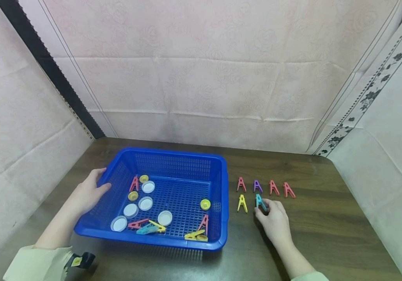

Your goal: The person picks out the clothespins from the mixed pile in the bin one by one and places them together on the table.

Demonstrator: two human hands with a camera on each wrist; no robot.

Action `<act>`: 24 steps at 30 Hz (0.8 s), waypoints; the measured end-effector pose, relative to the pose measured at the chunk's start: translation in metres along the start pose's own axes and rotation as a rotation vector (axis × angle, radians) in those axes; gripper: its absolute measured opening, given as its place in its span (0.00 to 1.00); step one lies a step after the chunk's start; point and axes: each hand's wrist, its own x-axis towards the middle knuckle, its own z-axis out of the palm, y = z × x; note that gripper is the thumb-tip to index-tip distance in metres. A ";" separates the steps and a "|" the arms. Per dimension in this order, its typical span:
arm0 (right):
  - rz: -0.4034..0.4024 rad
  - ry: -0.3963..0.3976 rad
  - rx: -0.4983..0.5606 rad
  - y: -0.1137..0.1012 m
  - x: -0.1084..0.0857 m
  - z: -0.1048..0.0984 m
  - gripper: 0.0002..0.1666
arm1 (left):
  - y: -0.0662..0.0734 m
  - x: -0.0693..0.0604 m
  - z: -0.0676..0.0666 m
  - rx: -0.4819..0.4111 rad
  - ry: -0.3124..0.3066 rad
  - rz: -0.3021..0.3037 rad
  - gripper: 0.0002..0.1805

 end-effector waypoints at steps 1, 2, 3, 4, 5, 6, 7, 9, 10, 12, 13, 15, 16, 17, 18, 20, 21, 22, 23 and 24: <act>0.003 -0.009 -0.001 0.000 0.000 0.000 0.22 | 0.000 0.000 0.000 -0.001 0.001 0.001 0.35; 0.005 -0.019 0.001 0.000 0.001 0.000 0.22 | 0.000 0.000 0.000 -0.002 0.001 -0.001 0.35; 0.010 -0.030 0.003 0.000 0.001 0.001 0.22 | 0.000 0.000 0.000 -0.002 0.000 -0.002 0.34; 0.014 -0.040 0.003 0.000 0.001 0.001 0.22 | 0.000 0.000 0.000 -0.002 -0.001 -0.004 0.34; 0.017 -0.048 0.002 0.000 0.002 0.001 0.23 | 0.001 -0.001 0.000 -0.003 -0.002 -0.005 0.34; 0.022 -0.056 0.001 0.000 0.002 0.001 0.23 | 0.001 -0.001 0.000 -0.002 -0.003 -0.006 0.34; 0.026 -0.063 0.000 0.000 0.002 0.001 0.23 | 0.001 -0.001 0.000 -0.003 -0.004 -0.006 0.34; 0.030 -0.073 -0.005 0.001 0.002 0.002 0.23 | 0.001 -0.001 0.000 -0.004 -0.005 -0.008 0.35; 0.032 -0.076 -0.007 0.001 0.001 0.002 0.23 | 0.002 -0.001 0.000 -0.005 -0.005 -0.008 0.35; 0.037 -0.087 -0.009 0.002 0.001 0.002 0.24 | 0.002 -0.001 -0.001 -0.005 -0.005 -0.008 0.35; 0.039 -0.092 -0.008 0.002 0.001 0.002 0.24 | 0.002 -0.001 -0.001 -0.005 -0.005 -0.008 0.35; 0.045 -0.103 -0.007 0.002 0.001 0.002 0.24 | 0.002 -0.001 -0.001 -0.005 -0.005 -0.009 0.35; 0.049 -0.109 -0.004 0.002 0.000 0.002 0.24 | 0.002 -0.001 -0.001 -0.005 -0.004 -0.009 0.35; 0.051 -0.115 -0.003 0.002 0.000 0.002 0.24 | 0.001 -0.001 -0.001 -0.004 -0.003 -0.009 0.35; 0.054 -0.120 -0.001 0.002 0.000 0.002 0.25 | 0.001 -0.001 -0.001 -0.003 -0.003 -0.009 0.35; 0.059 -0.125 0.002 0.002 0.001 0.000 0.26 | 0.001 -0.001 -0.001 -0.004 -0.003 -0.010 0.35; 0.060 -0.124 0.004 0.002 0.002 -0.001 0.26 | 0.001 -0.001 0.000 -0.005 -0.003 -0.009 0.35; 0.060 -0.118 0.006 0.001 0.002 -0.002 0.27 | 0.000 0.000 0.000 -0.006 -0.004 -0.008 0.35; 0.059 -0.108 0.007 0.001 0.004 -0.004 0.28 | 0.000 -0.001 0.000 -0.007 -0.005 -0.008 0.35; 0.056 -0.093 0.010 0.000 0.005 -0.006 0.28 | 0.000 -0.001 0.000 -0.009 -0.006 -0.009 0.35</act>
